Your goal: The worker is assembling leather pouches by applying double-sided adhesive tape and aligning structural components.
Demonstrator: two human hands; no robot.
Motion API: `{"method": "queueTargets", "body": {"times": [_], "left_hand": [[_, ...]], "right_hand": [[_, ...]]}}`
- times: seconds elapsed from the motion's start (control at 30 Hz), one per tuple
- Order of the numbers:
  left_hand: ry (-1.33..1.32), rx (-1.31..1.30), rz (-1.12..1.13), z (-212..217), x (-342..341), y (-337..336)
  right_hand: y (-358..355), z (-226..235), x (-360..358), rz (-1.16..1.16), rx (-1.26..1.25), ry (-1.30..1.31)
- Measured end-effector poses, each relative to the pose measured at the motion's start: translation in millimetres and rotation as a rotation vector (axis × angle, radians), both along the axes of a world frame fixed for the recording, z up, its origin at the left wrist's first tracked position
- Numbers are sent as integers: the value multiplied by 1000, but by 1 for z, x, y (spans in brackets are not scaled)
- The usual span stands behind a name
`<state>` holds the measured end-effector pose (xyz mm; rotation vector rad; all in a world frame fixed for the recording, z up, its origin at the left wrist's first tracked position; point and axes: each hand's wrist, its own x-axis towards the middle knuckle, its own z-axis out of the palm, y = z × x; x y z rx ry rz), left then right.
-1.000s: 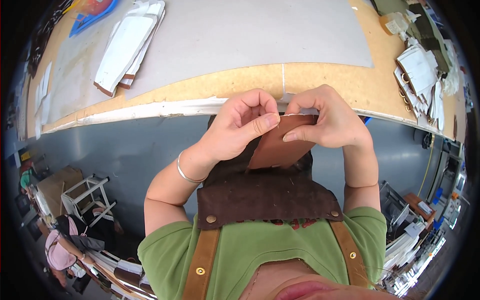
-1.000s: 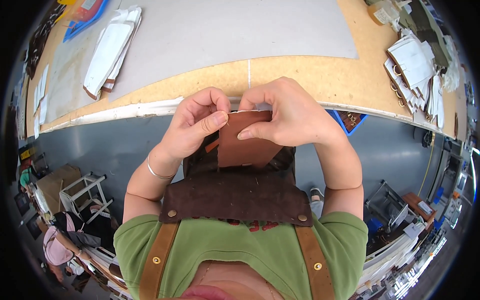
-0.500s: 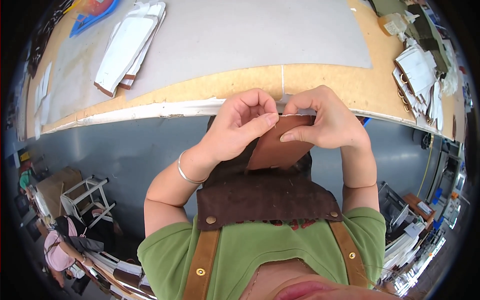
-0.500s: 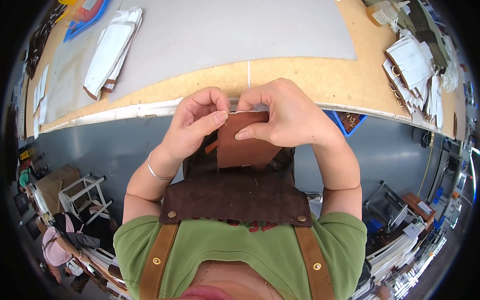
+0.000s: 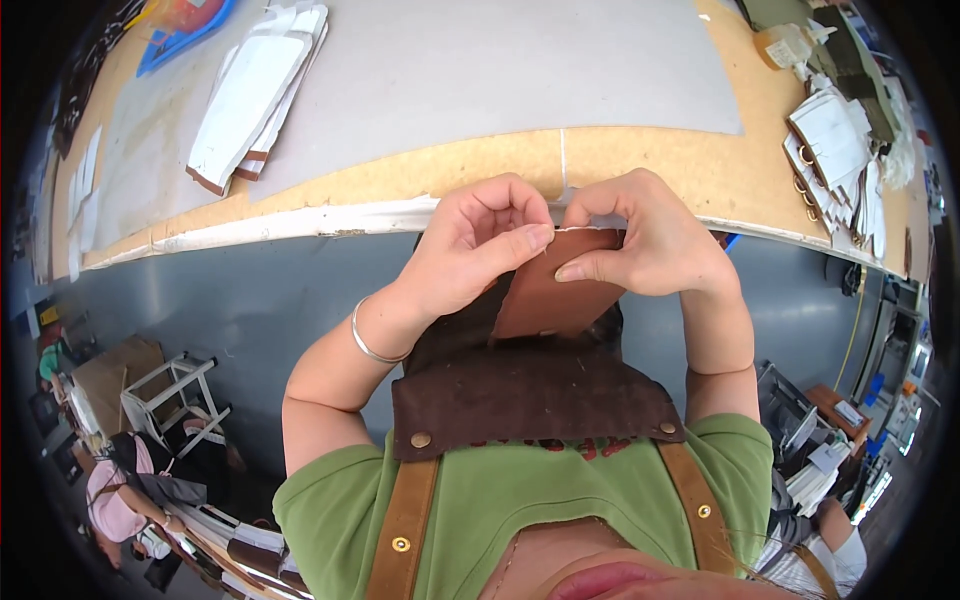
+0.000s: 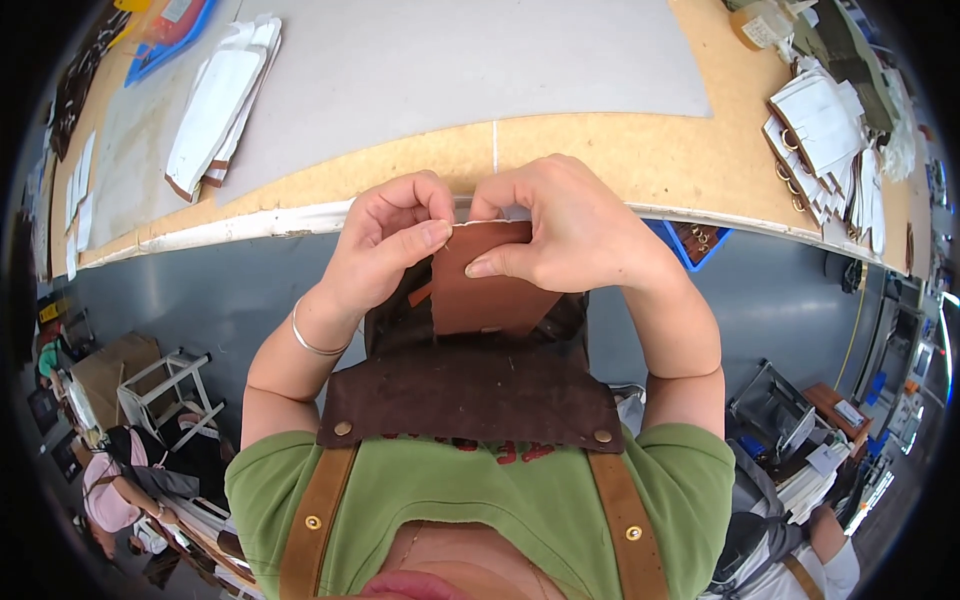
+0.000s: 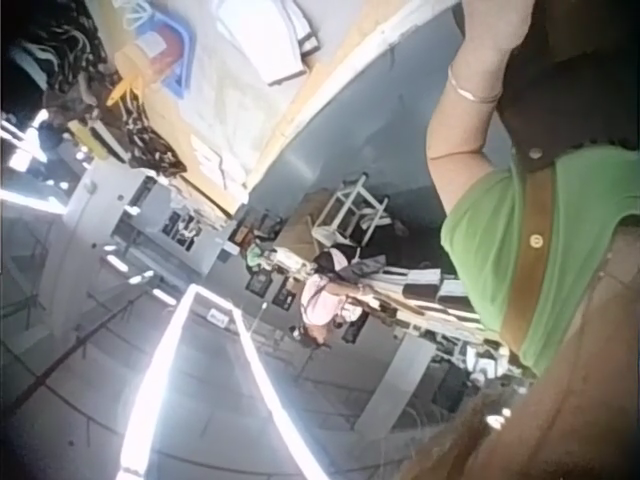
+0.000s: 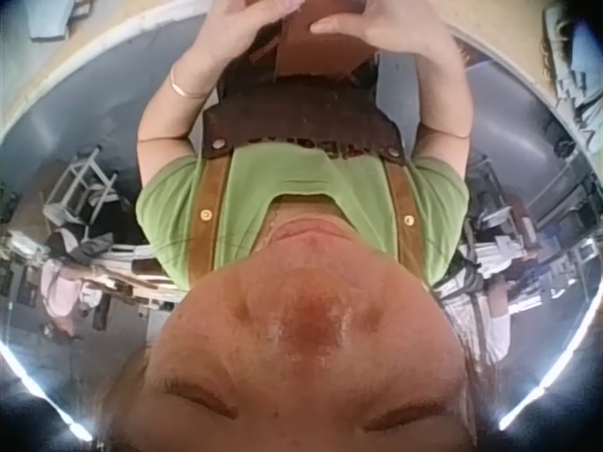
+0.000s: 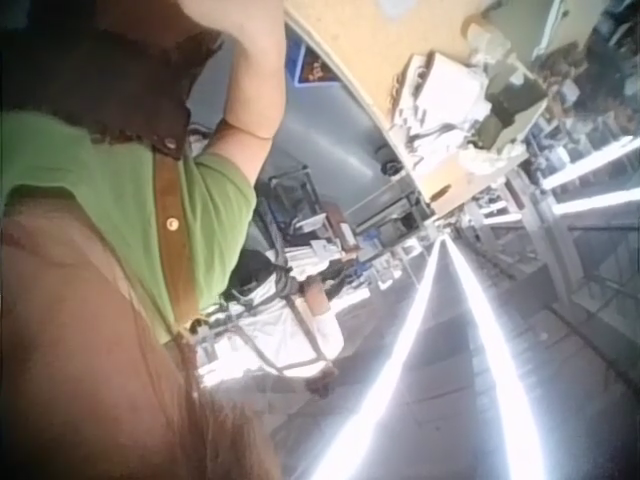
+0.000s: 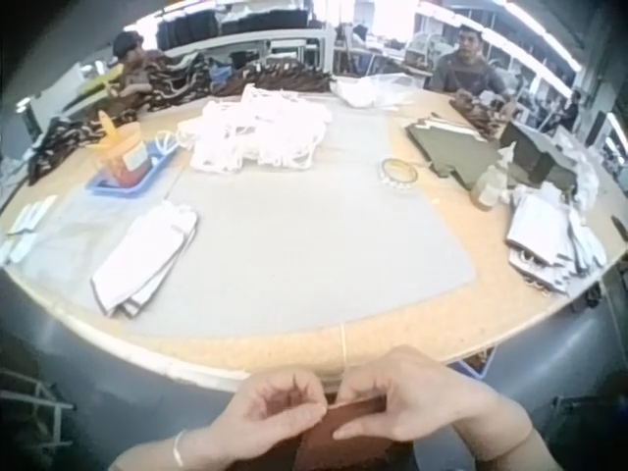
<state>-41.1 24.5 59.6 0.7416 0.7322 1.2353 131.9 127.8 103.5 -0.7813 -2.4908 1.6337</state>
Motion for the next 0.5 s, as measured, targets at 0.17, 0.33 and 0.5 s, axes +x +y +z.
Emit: {"method": "queueTargets", "body": {"times": [0.17,0.33,0.5], "left_hand": [[69,-3,45,3,7,-6],[29,-58,96,2,13,-6],[-45,-174,81,5,15,-7]], "right_hand": [[-2,0,0,-10,-22,10],[-1,1,2,-15,-16,4],[0,2,2,-12,14,11]]}}
